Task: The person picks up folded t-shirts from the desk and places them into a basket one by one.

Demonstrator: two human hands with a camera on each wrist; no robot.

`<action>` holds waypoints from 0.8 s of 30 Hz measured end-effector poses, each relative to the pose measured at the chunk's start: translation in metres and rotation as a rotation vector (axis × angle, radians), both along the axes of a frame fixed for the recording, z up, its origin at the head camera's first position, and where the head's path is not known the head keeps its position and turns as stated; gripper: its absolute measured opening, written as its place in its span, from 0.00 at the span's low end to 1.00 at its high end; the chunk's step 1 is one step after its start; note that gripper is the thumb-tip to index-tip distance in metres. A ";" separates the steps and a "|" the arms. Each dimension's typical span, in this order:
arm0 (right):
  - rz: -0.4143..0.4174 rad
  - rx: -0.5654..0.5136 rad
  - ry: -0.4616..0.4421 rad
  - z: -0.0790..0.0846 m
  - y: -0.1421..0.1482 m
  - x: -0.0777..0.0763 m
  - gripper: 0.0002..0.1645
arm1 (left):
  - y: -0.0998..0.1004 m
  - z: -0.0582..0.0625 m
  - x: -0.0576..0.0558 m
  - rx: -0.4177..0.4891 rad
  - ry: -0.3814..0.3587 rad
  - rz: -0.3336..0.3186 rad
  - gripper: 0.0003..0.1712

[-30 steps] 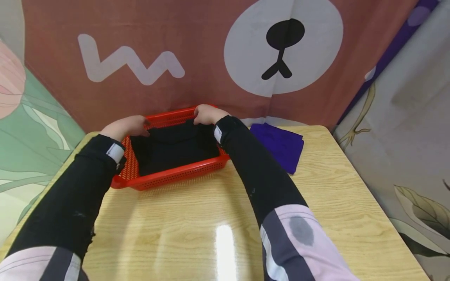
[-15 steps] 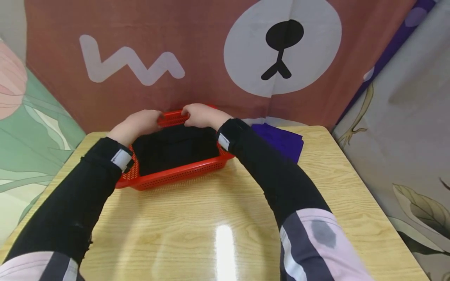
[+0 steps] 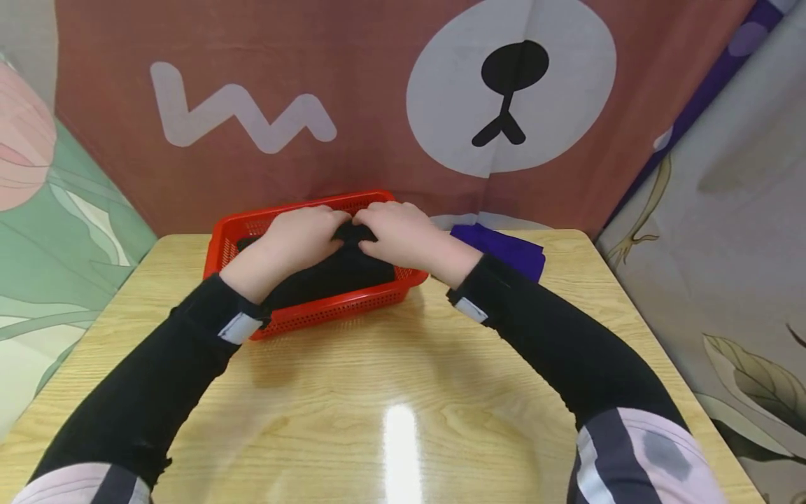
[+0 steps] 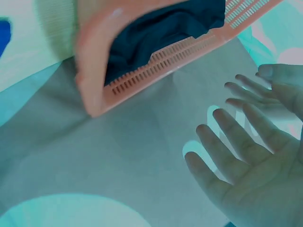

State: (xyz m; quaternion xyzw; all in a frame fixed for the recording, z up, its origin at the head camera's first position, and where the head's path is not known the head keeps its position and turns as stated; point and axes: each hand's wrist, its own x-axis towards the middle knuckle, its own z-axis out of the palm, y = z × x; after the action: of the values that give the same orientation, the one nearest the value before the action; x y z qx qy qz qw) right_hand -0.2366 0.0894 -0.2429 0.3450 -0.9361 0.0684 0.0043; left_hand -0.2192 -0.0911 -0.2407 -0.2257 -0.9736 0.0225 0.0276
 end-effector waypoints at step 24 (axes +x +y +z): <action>-0.194 -0.161 -0.086 -0.028 0.141 0.052 0.24 | 0.090 -0.053 0.035 -0.082 0.210 -0.197 0.32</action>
State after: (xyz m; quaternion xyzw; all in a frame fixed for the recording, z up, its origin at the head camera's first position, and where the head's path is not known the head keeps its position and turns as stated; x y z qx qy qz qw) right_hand -0.1851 0.2302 -0.2714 0.2479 -0.9559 0.1574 -0.0015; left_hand -0.1844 -0.0015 -0.2933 -0.3173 -0.9368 0.0830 0.1219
